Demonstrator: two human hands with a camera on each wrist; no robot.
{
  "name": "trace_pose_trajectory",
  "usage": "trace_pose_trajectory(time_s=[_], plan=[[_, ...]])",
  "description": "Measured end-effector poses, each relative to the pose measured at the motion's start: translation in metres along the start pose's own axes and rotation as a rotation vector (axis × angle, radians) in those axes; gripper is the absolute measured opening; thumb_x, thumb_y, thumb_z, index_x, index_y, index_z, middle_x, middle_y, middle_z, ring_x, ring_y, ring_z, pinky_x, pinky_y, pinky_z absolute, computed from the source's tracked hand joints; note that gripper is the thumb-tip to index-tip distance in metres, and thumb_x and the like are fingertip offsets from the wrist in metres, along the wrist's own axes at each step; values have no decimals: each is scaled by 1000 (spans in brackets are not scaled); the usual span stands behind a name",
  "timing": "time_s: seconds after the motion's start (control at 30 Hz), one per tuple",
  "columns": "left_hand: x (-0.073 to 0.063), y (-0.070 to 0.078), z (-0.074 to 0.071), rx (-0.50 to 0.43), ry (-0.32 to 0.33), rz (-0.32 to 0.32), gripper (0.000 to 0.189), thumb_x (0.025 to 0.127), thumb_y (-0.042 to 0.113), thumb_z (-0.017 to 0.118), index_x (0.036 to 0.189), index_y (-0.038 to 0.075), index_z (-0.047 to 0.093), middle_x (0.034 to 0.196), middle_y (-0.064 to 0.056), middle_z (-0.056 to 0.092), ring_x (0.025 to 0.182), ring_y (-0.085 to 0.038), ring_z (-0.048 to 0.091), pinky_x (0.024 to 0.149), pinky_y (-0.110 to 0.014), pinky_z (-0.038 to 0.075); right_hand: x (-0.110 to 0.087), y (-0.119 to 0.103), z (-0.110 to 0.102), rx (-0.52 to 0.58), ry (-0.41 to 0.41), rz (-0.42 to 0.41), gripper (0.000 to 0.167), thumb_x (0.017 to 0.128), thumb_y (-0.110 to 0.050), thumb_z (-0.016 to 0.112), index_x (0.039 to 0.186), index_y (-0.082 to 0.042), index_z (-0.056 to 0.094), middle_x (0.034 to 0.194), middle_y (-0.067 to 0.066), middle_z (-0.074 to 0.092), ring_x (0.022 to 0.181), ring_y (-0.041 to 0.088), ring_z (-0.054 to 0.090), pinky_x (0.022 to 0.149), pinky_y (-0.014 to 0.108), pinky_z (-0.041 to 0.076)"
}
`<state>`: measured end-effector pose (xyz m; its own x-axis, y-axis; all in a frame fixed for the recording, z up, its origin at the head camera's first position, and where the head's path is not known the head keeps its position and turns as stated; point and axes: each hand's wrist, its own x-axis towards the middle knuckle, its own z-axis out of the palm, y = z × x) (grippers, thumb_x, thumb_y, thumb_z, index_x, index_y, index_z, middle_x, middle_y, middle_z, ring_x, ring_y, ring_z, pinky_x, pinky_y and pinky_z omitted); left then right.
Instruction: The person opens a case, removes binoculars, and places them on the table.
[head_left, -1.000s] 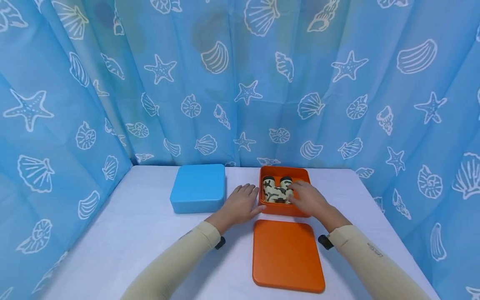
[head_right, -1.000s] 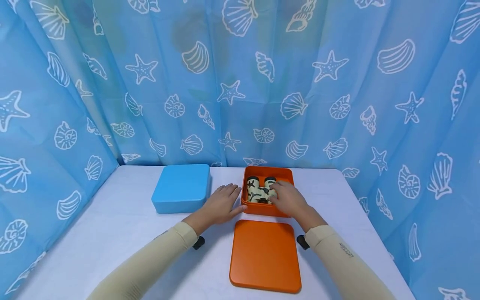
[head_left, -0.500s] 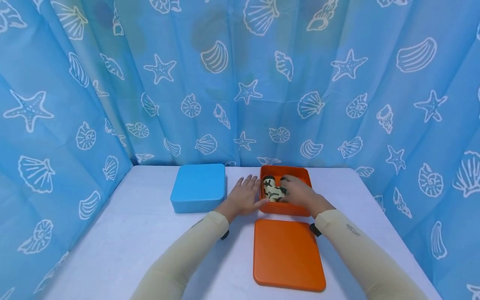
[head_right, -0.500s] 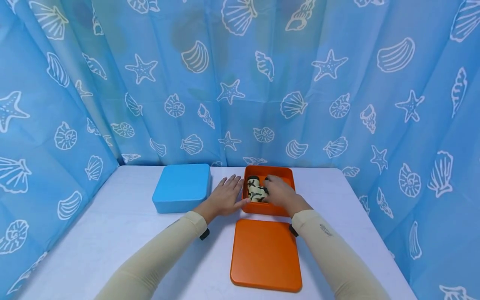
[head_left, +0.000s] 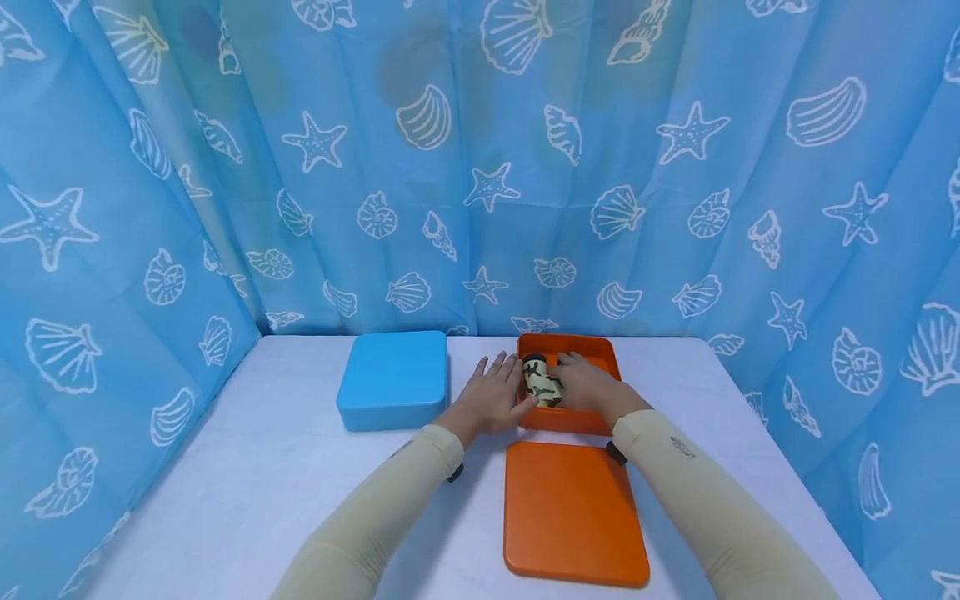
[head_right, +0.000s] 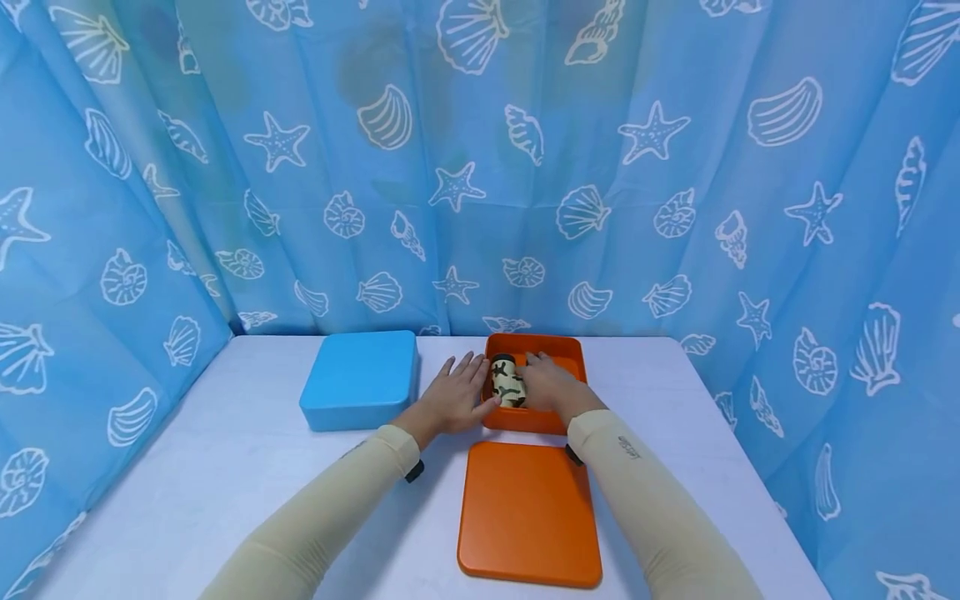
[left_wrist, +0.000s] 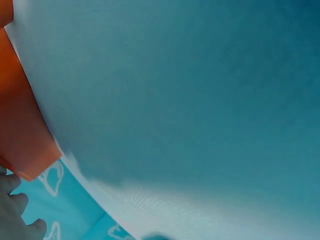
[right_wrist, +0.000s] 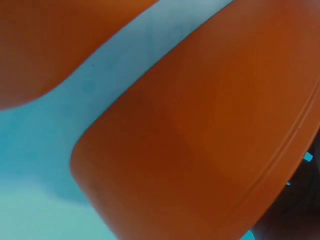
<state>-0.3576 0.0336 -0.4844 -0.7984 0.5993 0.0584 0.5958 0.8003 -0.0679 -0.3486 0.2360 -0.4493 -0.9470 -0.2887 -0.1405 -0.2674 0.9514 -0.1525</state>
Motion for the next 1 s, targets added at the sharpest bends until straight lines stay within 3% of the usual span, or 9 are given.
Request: trace_pose_trajectory(time_s=[0.2, 0.33, 0.67, 1.0], plan=[[0, 0, 1, 1, -6, 16, 86, 95, 69, 13, 157, 9, 13, 162, -7, 11, 148, -26, 7, 117, -49, 5, 6, -1, 1, -80, -48, -2, 72, 87, -29, 73, 147, -5, 42, 155, 24, 24, 142, 46, 16, 110, 57, 24], [0, 0, 0, 9, -20, 14, 88, 94, 71, 12, 157, 9, 12, 162, -7, 11, 148, -26, 6, 117, -49, 6, 6, 0, 0, -108, -51, 21, 70, 87, -20, 71, 147, -3, 40, 157, 25, 19, 142, 47, 10, 109, 63, 21], [0, 2, -6, -24, -75, -5, 91, 93, 73, 13, 156, 8, 14, 162, -8, 14, 148, -26, 7, 117, -47, 5, -2, -4, -10, -199, -3, 41, 80, 85, -30, 71, 148, 2, 34, 156, 27, 17, 142, 49, 10, 109, 66, 18], [1, 3, -7, -49, -61, 0, 85, 97, 66, 24, 156, 6, 18, 161, -9, 16, 148, -27, 9, 117, -46, 5, -7, 10, -36, -274, 67, 83, 87, 81, -36, 68, 149, 5, 30, 155, 28, 20, 141, 49, 16, 110, 64, 17]])
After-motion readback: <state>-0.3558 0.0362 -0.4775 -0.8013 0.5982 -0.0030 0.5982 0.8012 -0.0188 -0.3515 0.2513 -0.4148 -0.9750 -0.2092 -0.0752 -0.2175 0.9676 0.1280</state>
